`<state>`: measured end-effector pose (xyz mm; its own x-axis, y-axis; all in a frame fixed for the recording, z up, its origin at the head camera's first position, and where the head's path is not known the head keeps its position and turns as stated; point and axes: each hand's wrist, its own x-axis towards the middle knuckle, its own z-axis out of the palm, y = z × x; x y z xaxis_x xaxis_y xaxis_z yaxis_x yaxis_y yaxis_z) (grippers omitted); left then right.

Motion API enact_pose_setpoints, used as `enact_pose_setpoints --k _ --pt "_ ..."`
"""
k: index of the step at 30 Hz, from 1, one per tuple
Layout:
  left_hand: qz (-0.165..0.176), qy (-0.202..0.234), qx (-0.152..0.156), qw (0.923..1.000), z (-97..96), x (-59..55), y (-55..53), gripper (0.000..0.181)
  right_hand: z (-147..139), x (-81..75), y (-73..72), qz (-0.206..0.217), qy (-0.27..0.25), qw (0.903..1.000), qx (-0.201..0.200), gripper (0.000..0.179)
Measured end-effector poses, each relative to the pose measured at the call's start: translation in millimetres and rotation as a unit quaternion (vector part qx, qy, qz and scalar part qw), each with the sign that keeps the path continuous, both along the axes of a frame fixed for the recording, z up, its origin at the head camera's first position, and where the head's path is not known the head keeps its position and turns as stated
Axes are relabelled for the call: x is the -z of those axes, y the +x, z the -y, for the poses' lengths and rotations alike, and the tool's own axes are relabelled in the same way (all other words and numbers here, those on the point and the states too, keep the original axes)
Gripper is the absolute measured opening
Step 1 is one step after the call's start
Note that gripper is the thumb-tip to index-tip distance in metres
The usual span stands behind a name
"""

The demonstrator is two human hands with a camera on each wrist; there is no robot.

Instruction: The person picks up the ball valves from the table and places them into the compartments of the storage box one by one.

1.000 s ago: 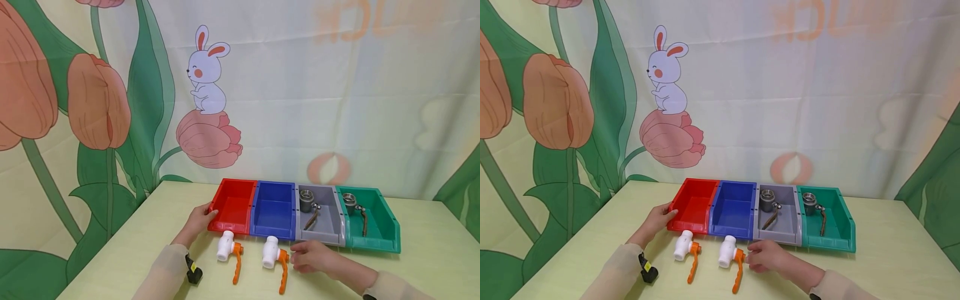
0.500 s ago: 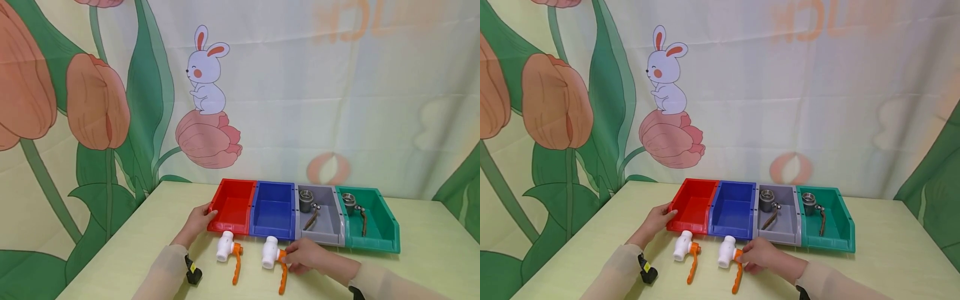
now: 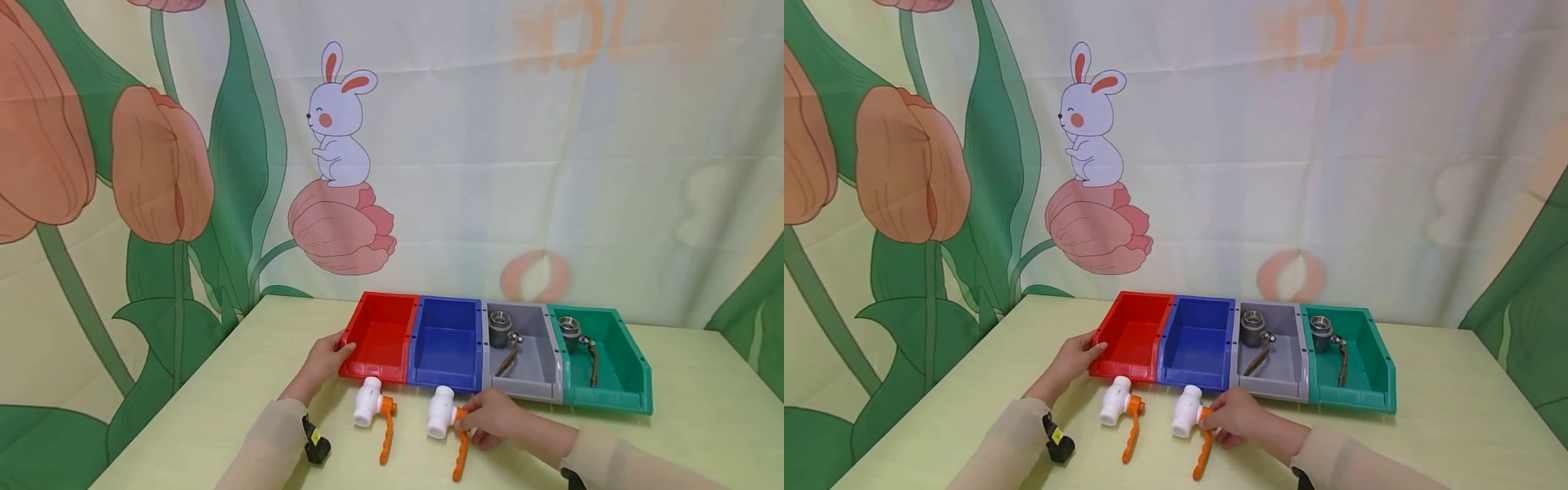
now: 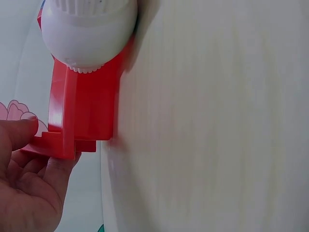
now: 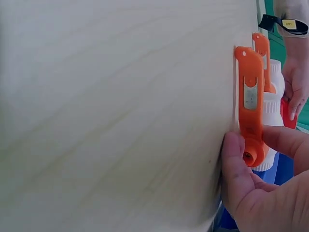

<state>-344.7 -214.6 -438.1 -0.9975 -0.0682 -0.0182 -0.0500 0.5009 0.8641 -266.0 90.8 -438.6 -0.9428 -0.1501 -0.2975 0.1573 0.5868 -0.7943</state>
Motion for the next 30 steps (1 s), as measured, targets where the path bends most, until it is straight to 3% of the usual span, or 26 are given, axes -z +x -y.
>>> enact_pose_setpoints --k 17,30 --pt "0.002 -0.003 -0.003 1.0 -1.6 -0.9 0.1 0.05 7 -2.5 2.9 0.028 -0.088 0.9957 -0.005 0.011" --pt "0.001 -0.005 -0.002 1.0 -1.3 -1.1 -0.2 0.049 14 -3.9 8.5 0.042 -0.097 0.9944 0.009 0.02"
